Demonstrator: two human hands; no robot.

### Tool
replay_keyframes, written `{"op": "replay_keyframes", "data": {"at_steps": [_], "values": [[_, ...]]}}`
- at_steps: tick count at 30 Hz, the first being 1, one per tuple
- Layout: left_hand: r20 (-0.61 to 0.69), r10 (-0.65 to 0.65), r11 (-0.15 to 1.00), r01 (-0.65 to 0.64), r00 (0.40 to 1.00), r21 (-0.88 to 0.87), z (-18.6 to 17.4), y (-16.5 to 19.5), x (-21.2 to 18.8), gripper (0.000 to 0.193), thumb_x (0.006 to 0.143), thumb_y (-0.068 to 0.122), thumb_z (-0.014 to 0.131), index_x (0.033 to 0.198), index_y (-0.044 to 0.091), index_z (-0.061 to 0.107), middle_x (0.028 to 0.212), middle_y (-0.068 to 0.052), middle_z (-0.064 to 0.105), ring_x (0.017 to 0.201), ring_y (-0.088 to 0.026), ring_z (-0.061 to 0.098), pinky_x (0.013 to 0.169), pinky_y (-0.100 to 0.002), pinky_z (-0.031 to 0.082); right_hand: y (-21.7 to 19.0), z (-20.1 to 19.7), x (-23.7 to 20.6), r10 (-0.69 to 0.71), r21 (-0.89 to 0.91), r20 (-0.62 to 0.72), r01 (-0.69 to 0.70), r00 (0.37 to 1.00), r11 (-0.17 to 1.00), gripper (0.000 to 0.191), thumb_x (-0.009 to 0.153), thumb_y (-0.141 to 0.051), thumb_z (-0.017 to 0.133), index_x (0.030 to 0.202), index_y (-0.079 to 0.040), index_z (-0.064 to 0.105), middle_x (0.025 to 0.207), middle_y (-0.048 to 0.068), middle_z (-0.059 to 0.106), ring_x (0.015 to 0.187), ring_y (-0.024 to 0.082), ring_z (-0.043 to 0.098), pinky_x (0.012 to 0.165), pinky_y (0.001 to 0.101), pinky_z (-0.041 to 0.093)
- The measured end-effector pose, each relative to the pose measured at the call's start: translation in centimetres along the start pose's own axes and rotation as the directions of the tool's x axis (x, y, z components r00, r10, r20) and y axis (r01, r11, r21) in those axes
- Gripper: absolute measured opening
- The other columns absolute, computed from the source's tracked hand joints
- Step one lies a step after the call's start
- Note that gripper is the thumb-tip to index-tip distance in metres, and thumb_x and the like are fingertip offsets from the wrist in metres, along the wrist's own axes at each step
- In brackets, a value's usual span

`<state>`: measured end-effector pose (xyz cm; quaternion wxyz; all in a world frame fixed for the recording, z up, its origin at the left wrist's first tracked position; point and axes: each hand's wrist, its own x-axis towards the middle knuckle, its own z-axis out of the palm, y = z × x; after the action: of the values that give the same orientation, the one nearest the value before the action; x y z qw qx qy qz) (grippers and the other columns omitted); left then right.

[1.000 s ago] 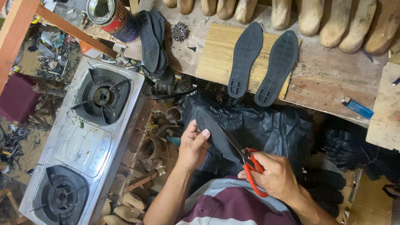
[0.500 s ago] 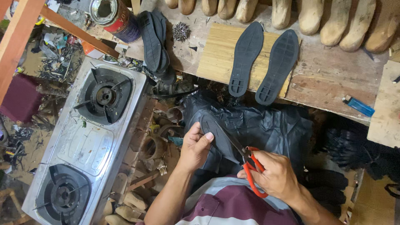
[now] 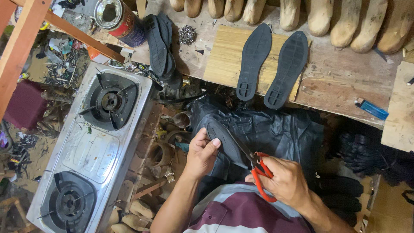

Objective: The person uses red-handled scissors to trim the edges of black rubber shoe soles. They hold each sole, cut along the perimeter, and place the trimmed pieces on a wooden board. The person repeats this process for several soles, stacking the finished pieces.

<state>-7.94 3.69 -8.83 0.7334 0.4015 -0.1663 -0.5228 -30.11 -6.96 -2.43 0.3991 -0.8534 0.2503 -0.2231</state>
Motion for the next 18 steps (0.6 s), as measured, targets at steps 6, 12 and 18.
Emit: {"op": "replay_keyframes", "data": {"at_steps": [6,12,18], "values": [[-0.025,-0.032,0.999,0.033,0.999,0.037,-0.5,-0.4,-0.2,0.028,0.095,0.002,0.066,0.123,0.002,0.062,0.101,-0.001,0.069,0.080,-0.005,0.055,0.068,-0.021,0.039,0.2,-0.3,0.5,0.079,-0.005,0.012,-0.079,0.997,0.997,0.051,0.063,-0.034,0.093,0.093,-0.002,0.067,0.070,0.009,0.068,0.058,0.025,0.069,0.053,0.0370,0.053],[0.071,-0.037,0.999,0.035,0.997,0.030,-0.8,-1.2,-0.4,0.023,0.099,0.004,0.068,0.121,0.002,0.063,0.098,0.001,0.066,0.078,-0.005,0.050,0.067,-0.023,0.036,-0.6,-0.5,1.6,0.074,-0.103,0.006,-0.073,0.997,0.992,0.062,0.058,-0.040,0.094,0.099,0.000,0.069,0.070,0.010,0.067,0.057,0.028,0.066,0.055,0.0407,0.051],[0.072,-0.045,0.998,0.042,0.996,0.048,-0.1,-0.5,-0.5,0.029,0.098,0.003,0.067,0.126,0.000,0.062,0.109,-0.003,0.069,0.093,-0.008,0.059,0.081,-0.025,0.046,-0.6,-0.6,1.5,-0.025,-0.082,-0.011,0.024,1.000,0.996,0.058,0.063,-0.044,0.091,0.096,-0.002,0.068,0.071,0.008,0.069,0.058,0.027,0.068,0.053,0.0379,0.052]]}}
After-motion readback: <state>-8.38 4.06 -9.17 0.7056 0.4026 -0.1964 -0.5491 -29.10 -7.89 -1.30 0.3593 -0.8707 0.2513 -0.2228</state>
